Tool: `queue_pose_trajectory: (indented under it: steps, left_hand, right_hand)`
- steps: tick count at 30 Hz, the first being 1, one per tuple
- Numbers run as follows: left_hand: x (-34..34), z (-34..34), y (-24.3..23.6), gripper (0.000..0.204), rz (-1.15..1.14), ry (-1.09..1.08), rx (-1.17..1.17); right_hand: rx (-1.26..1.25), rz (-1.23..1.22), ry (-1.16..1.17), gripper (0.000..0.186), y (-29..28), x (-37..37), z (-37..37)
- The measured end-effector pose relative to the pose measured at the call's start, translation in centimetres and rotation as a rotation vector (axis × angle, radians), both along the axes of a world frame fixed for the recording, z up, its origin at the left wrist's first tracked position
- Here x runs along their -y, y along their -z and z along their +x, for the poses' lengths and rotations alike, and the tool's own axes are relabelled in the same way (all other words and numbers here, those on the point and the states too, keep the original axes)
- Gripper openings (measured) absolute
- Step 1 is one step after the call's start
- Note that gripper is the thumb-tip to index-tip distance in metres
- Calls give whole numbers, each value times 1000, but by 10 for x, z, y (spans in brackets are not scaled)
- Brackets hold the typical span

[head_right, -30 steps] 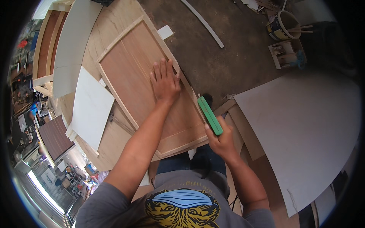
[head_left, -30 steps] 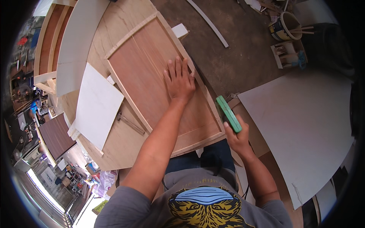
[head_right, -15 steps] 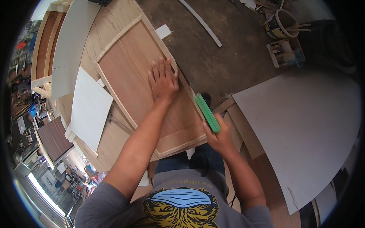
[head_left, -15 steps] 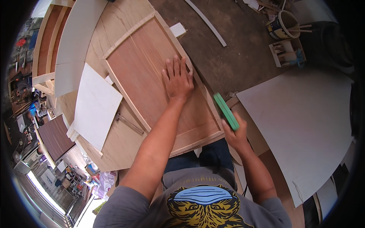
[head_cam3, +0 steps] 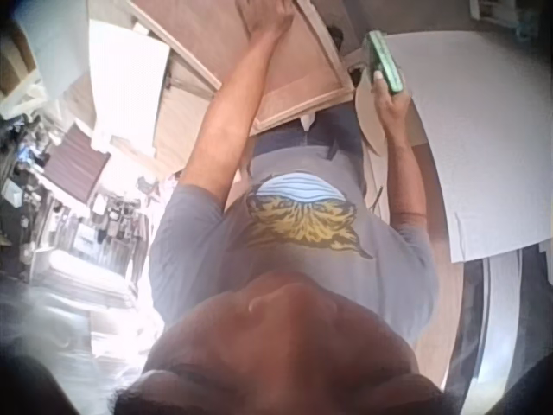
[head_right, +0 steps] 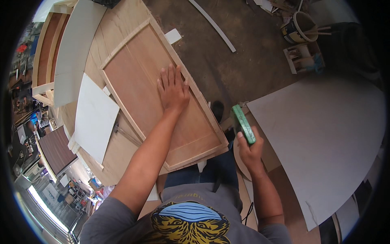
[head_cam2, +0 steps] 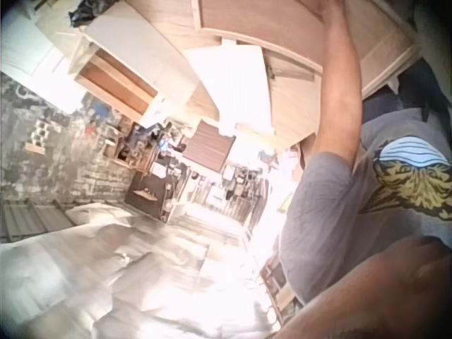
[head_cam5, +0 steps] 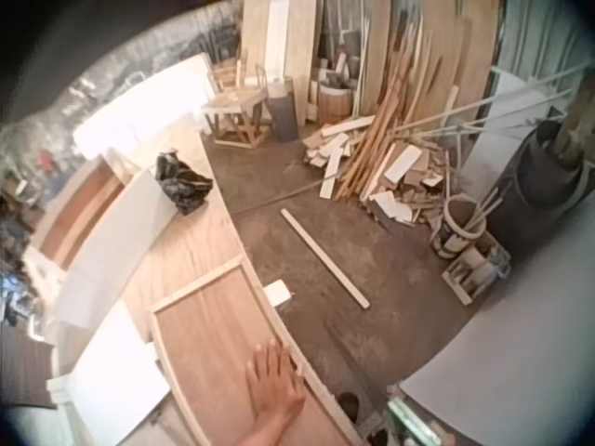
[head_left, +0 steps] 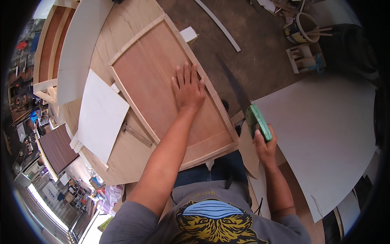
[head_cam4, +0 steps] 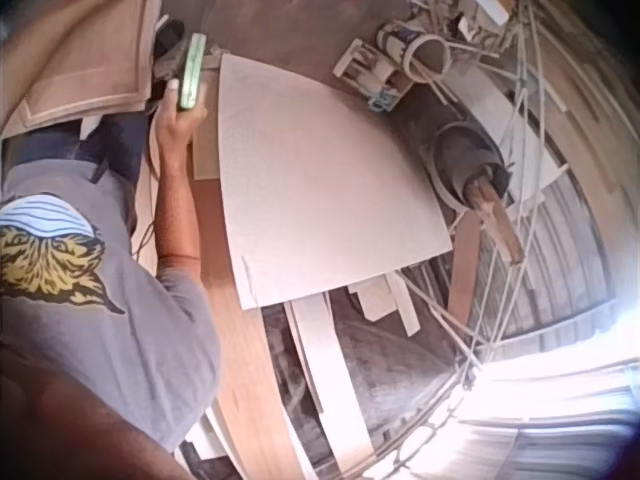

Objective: The person builds a wooden box by hand, positioning a wooden panel and using a stapler to secure it to the box frame.

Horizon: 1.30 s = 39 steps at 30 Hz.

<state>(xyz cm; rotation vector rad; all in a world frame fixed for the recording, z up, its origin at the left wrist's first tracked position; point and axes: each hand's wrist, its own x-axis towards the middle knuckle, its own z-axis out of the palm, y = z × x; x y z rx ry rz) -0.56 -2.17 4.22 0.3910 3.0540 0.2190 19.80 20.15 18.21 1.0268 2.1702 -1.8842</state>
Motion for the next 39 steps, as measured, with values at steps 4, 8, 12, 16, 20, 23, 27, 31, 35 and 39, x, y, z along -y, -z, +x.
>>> queue_pose_trajectory:
  steps: [4,8,12,16,20,23,27,31,35,39]
  left_hand:
    - [0,-1,1,66,-6,-12,12]
    - [0,-1,4,67,-12,-20,22]
    - [-1,-1,4,67,-8,-8,-6]
    - [1,-1,3,66,-20,-14,7]
    - [-1,0,3,66,-10,-15,0]
    - [-2,0,3,66,-11,-16,-3]
    - [0,-1,5,65,6,-15,-11]
    - [-1,-1,4,65,-8,-10,-21]
    - [-1,-1,3,65,-12,1,-20]
    - [-1,0,0,65,-6,-6,-9]
  right_hand:
    - [-81,43,-129,10,-2,20,1]
    - [-100,14,-181,9,-2,28,3]
    - [-135,13,-183,12,-5,25,7]
    - [-119,0,-142,12,-9,25,0]
    - [-81,-8,-169,11,-20,21,3]
    - [-103,8,-195,11,-14,21,3]
    - [-30,-109,-134,12,2,22,-15]
    - [-179,-26,-181,11,-12,29,1]
    - [-52,-34,-225,14,5,34,-41]
    - [-153,-90,-145,19,-12,27,-3]
